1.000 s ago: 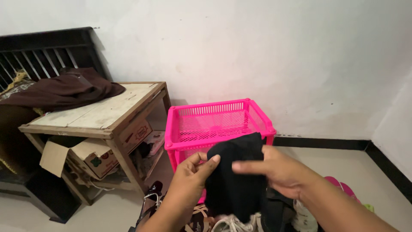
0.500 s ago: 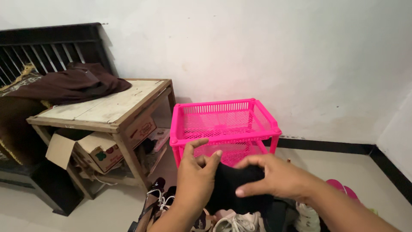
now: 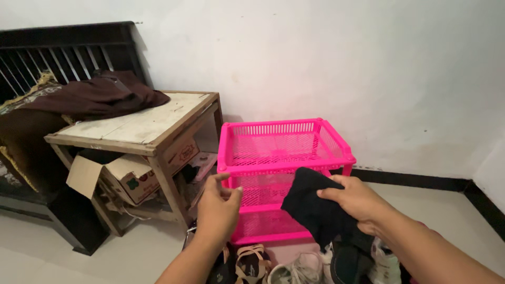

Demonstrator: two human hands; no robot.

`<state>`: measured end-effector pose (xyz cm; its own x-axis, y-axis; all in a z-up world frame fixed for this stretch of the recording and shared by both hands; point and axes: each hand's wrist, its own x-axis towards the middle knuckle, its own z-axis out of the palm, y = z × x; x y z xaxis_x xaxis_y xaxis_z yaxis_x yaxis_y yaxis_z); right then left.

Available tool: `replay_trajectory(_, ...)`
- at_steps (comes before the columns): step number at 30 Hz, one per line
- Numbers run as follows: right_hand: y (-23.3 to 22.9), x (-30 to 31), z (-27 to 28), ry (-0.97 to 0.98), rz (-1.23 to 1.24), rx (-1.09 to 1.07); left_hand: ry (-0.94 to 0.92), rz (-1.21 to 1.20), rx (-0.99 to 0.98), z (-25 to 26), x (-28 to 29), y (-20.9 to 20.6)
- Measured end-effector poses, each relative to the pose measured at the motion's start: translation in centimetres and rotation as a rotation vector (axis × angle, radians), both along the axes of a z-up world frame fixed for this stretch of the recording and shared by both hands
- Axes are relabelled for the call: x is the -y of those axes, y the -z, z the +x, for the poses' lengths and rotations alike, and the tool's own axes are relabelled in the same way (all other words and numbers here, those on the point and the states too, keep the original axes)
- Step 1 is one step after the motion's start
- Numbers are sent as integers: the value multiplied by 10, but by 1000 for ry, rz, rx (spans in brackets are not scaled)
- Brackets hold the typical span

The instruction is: The person removes shoes from a pink plastic shoe rack, places them on the floor, then wipes the rack with a black cloth and sprays it with a liquid from a bottle. The shoes remain on the floor as the video ends.

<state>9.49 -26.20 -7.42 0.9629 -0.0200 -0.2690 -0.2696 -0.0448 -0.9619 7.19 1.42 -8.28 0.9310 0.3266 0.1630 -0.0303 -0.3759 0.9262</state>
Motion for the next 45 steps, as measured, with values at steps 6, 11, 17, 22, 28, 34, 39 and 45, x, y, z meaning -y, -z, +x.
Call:
replay_trajectory(6, 15, 6, 24, 34, -164, 258, -71, 43, -83, 11, -30, 15)
replay_trajectory(11, -13, 21, 49, 263, -804, 678, -143, 48, -15, 32, -55, 37)
replay_trajectory(17, -9, 40, 110, 226, -1055, 975, -168, 50, -74, 59, -70, 65)
replay_trajectory(22, 75, 23, 157, -174, -1344, 746, -121, 120, -128, 78, -66, 76)
replay_trajectory(28, 92, 25, 155, -138, -1441, 770, -124, 218, -35, 110, -67, 69)
replay_trajectory(34, 94, 20, 148, -80, -1501, 871, -82, 198, 151, 157, -58, 72)
replay_trajectory(39, 95, 24, 130, -60, -1433, 945, -109, 162, 108, 177, -37, 73)
replay_trajectory(45, 98, 25, 96, -77, -1425, 1039, -158, 159, 21, 181, -31, 59)
